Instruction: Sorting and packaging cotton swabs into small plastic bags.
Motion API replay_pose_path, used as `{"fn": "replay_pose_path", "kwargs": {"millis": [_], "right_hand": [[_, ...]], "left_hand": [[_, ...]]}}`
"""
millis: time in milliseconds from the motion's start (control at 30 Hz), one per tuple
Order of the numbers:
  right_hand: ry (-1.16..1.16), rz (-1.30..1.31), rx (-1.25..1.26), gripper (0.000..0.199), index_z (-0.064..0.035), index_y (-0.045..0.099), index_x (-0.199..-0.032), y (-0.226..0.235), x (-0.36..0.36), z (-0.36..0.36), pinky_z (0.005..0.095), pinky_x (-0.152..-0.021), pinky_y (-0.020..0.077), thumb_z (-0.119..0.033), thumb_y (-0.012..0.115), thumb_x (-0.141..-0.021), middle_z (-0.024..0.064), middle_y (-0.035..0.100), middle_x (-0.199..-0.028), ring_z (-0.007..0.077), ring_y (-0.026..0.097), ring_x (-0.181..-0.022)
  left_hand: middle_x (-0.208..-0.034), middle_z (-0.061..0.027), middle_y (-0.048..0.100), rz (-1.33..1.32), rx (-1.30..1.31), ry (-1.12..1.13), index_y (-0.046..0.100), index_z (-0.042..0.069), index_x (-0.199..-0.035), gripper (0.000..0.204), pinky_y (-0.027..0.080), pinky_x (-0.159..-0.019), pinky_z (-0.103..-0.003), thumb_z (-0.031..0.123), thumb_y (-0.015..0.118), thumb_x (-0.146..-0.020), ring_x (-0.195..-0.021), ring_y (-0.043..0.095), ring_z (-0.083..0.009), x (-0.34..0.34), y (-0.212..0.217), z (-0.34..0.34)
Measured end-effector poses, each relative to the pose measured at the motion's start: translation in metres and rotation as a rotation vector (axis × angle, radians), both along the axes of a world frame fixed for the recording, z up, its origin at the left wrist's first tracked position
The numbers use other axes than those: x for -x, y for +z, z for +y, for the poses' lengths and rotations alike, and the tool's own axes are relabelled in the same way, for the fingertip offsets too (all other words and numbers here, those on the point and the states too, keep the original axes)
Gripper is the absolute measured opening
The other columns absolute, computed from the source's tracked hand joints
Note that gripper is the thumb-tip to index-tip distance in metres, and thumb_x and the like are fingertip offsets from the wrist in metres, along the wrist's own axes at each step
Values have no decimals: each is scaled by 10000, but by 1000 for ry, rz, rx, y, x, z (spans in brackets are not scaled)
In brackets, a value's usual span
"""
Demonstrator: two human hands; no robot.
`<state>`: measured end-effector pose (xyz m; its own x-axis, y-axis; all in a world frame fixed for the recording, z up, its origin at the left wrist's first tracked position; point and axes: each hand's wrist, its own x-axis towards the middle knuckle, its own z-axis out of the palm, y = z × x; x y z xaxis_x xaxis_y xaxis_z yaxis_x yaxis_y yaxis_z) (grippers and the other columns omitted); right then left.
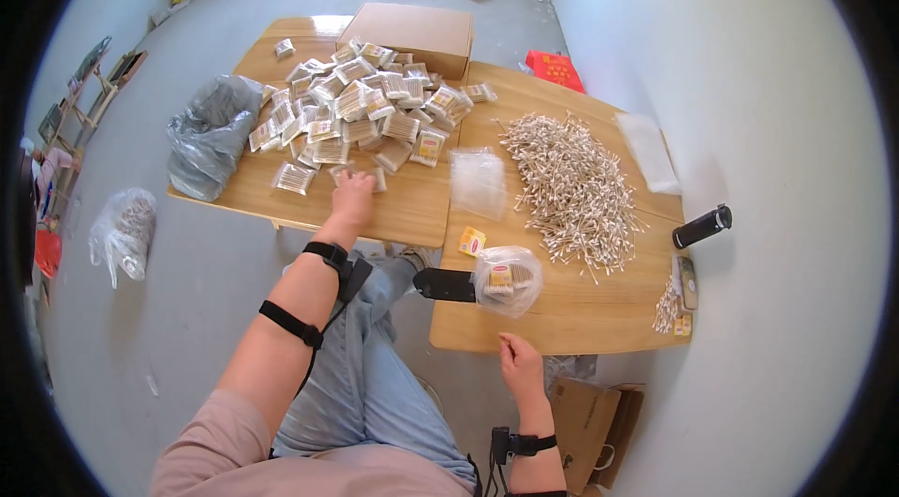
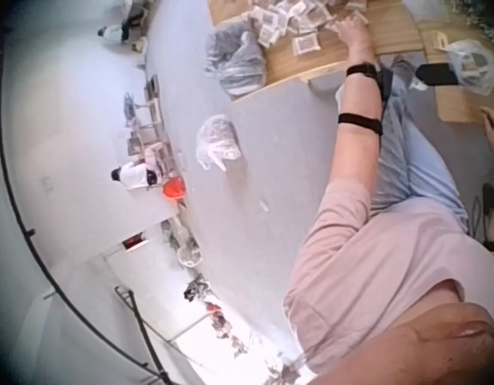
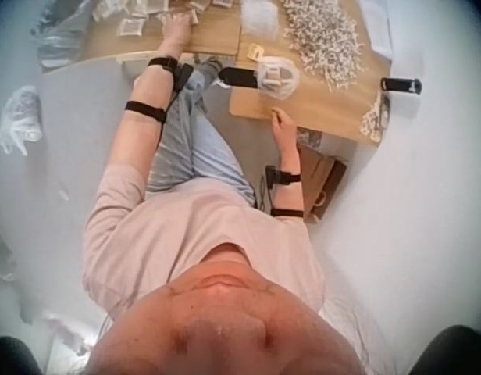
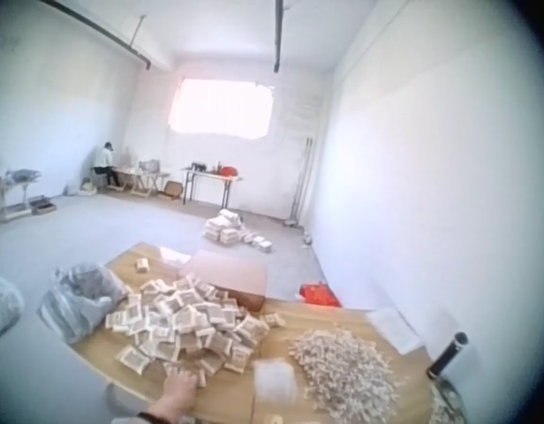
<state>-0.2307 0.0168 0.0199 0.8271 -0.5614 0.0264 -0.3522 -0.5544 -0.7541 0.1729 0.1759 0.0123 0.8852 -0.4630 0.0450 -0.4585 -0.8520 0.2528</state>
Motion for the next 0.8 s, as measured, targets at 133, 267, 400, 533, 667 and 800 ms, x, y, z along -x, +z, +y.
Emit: {"fn": "replay_pose_path", "kwargs": {"millis": [133,267,400,533,667,800], "right_hand": [[-57,39,-83,176,-7,657,-1019,10,-9,10,337,-727,515,-76,607,-865,180,672,-925,298,662,-828],[-71,-35,-131,157,-3,657,-1010,32,-16,18,298,-667,504,-71,593,-884,146,662,-826,225,643,-724],[-182,-62,-283,155,0,652,-1021,47,-13,19,260,-613,481,-75,589,-900,85,632,-732,139,591,-644],[-115,-168,-284,176,-1,647,-1045,30,-34,22,247,-632,478,-86,605,-897,59,630,-781,124,596,-704],[-69,-257,-412,253,-3,596,-1139,23,-74,38,238,-689,483,-127,608,-919,45,625,-927,108,593,-822],[-183,-421,-861,267,-33,491,-1190,9,-85,36,289,-819,510,-179,543,-972,62,616,-1036,120,606,-941]], "left_hand": [[-1117,-53,587,-217,11,-144,623,116,-953,166,473,-899,-397,79,567,-800,-1127,508,-272,13,6,-5],[-995,-55,625,-262,279,-102,658,145,-994,200,463,-906,-401,122,598,-805,-1057,558,-244,-5,16,9],[-1063,-53,641,36,1017,-27,600,75,-1158,290,528,-733,-306,68,620,-869,-883,637,-161,20,25,-13],[-1052,-32,627,950,1520,31,533,75,-1200,272,563,-660,-281,145,572,-940,-886,626,-108,97,48,-35],[-1006,-20,615,1347,1492,-21,525,76,-1130,221,564,-657,-268,176,582,-942,-892,616,-99,170,54,-49],[-930,-9,586,1322,1222,-112,508,67,-1041,173,556,-608,-255,157,601,-927,-849,601,-88,211,23,-52]]}}
